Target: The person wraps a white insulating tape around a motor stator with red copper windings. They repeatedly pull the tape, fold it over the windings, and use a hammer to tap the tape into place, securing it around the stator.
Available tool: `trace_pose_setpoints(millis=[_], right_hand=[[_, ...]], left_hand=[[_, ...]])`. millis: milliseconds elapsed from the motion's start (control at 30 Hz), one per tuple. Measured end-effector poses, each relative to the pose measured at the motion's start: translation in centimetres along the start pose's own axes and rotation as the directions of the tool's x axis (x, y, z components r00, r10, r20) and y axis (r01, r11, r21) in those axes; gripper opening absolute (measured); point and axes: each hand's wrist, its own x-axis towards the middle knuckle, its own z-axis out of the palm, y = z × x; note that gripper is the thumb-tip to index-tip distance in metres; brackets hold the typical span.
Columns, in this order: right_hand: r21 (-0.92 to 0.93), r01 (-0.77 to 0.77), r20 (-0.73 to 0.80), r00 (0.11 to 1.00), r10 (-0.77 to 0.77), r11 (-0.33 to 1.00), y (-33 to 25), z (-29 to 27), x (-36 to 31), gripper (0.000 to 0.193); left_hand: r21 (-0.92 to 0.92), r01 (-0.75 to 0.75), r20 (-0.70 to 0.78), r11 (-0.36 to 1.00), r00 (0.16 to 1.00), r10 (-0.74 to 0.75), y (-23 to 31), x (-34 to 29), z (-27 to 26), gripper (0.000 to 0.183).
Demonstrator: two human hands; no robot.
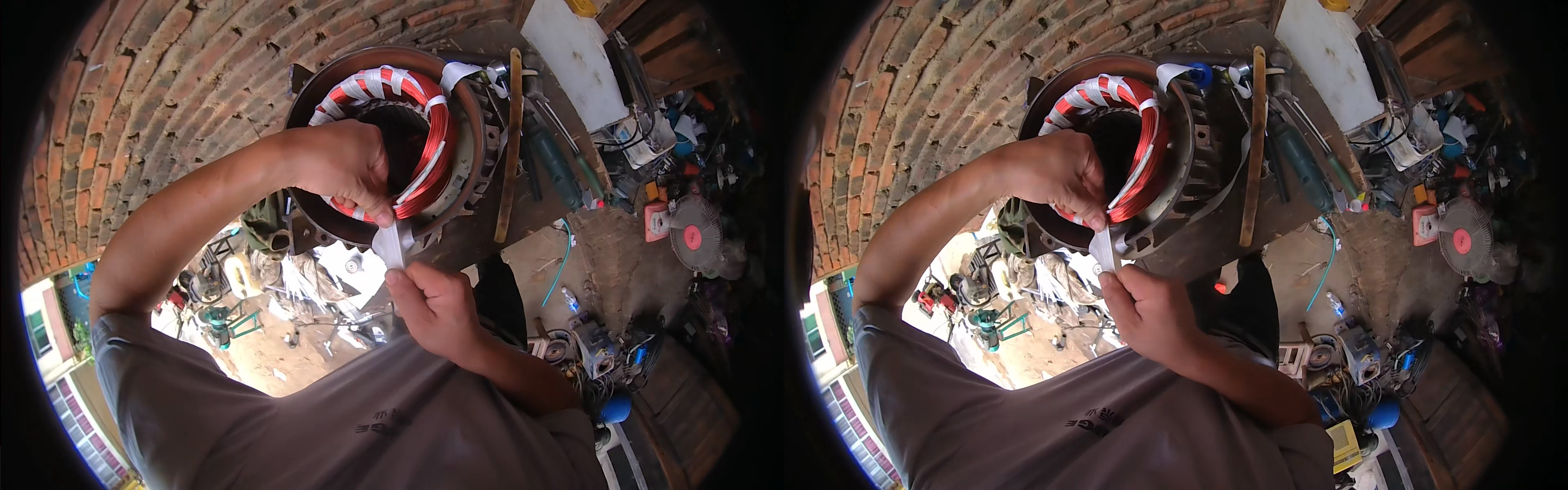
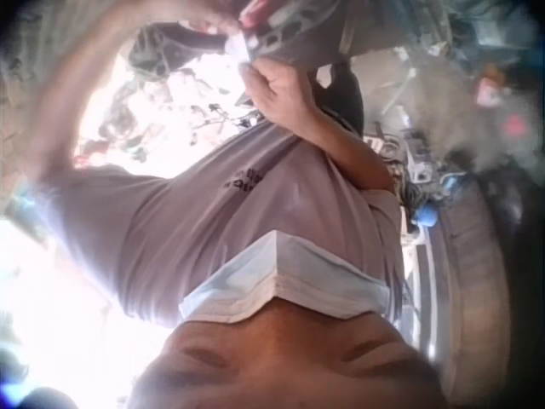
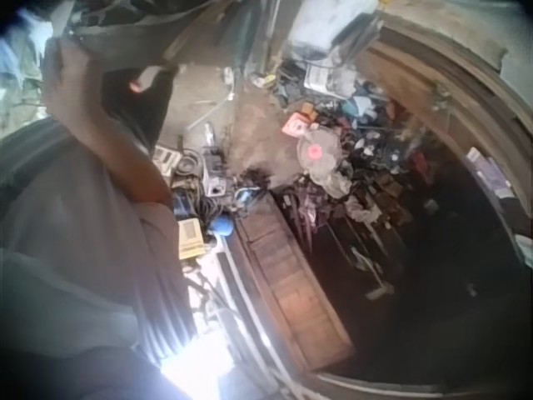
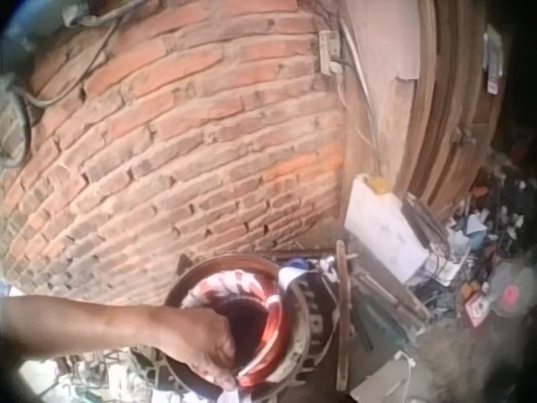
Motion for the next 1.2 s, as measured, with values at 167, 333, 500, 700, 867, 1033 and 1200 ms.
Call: trace_pose_setpoints(millis=[167, 333, 500, 700, 867, 1033, 1200], right_hand=[[-0.464, 0.374, 0.009, 0.908, -0.418, 0.803, 0.4, 0.3, 0.0, 0.019], [-0.386, 0.362, -0.137, 0.887, -0.441, 0.849, 4.5, -3.3, -2.8, 0.026], [-0.598, 0.366, -0.147, 0.825, -0.546, 0.713, 8.4, -2.3, -0.1, 0.022], [-0.58, 0.414, -0.174, 0.778, -0.603, 0.702, 9.3, -1.2, 0.6, 0.024], [-0.524, 0.379, -0.145, 0.843, -0.519, 0.763, 7.9, -1.5, 0.9, 0.009], [0.432, -0.383, 0.305, 0.914, 0.267, 0.817, 2.3, -6.8, 1.0, 0.013], [0.833, -0.546, 0.525, 0.832, 0.178, 0.095, 0.1, -11.4, 5.1, 0.027]], left_hand=[[0.055, -0.045, -0.07, 0.997, 0.996, 0.049, -0.1, 0.0, 0.5, 0.03], [0.254, -0.071, -0.172, 0.964, 0.978, 0.117, 0.4, -0.7, 1.8, 0.028], [0.521, -0.096, -0.249, 0.848, 0.933, 0.259, 1.4, -1.3, 3.2, 0.029], [0.69, 0.002, -0.291, 0.724, 0.916, 0.275, 2.4, -1.8, 4.8, 0.031], [0.715, 0.007, -0.286, 0.699, 0.916, 0.283, 2.0, -1.5, 5.1, 0.031], [0.721, 0.053, -0.286, 0.691, 0.931, 0.227, 2.9, -1.5, 5.0, 0.029], [0.729, 0.115, -0.352, 0.675, 0.908, 0.226, 2.6, -1.8, 6.0, 0.022]])
